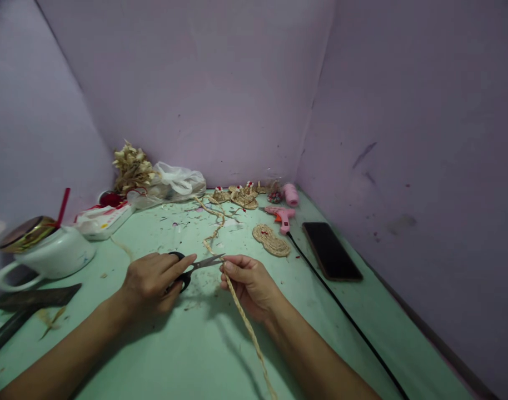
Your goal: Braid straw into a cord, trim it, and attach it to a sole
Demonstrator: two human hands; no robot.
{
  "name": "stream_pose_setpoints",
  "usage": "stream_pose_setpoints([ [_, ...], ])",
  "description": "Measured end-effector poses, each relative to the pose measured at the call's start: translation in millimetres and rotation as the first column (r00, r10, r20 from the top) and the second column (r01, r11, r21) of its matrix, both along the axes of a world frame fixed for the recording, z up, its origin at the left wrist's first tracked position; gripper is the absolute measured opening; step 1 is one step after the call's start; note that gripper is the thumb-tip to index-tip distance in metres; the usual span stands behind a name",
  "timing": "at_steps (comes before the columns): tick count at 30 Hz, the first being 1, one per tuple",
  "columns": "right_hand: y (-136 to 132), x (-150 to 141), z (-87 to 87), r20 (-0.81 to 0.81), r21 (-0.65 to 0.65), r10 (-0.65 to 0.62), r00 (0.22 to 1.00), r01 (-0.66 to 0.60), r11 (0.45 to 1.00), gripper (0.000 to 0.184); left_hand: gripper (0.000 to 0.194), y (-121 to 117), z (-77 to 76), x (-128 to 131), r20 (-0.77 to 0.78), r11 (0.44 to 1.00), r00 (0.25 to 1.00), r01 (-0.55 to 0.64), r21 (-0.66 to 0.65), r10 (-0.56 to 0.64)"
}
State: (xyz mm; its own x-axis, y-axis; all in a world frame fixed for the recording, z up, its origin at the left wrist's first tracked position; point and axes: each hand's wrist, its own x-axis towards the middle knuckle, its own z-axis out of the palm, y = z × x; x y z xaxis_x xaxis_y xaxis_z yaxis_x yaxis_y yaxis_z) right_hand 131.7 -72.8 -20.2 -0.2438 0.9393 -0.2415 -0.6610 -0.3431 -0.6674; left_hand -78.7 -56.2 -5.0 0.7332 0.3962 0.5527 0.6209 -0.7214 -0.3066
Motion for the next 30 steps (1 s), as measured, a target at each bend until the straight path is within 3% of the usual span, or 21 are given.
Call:
stream_pose_setpoints([
  [14,0.9,-0.4,1.4,0.18,0.184,-0.171,0.969,0.138,0.973,0.02,0.043,1.9,1.7,-2.1,-0.007,1.0,1.0,0.005,-0.025,-0.005],
  [26,1.0,-1.1,-0.9,0.129,0.171,-0.151,0.98,0.128,0.977,0.019,0.044,3.8,-1.4,-3.6,-0.021,0.999,0.999,0.026,-0.043,-0.027],
  [30,1.6,-1.0,-1.4,0.116,0.167,-0.152,0.981,0.132,0.977,0.019,0.044,3.9,-2.7,-5.8,0.048,0.99,0.997,0.069,-0.126,-0.064],
])
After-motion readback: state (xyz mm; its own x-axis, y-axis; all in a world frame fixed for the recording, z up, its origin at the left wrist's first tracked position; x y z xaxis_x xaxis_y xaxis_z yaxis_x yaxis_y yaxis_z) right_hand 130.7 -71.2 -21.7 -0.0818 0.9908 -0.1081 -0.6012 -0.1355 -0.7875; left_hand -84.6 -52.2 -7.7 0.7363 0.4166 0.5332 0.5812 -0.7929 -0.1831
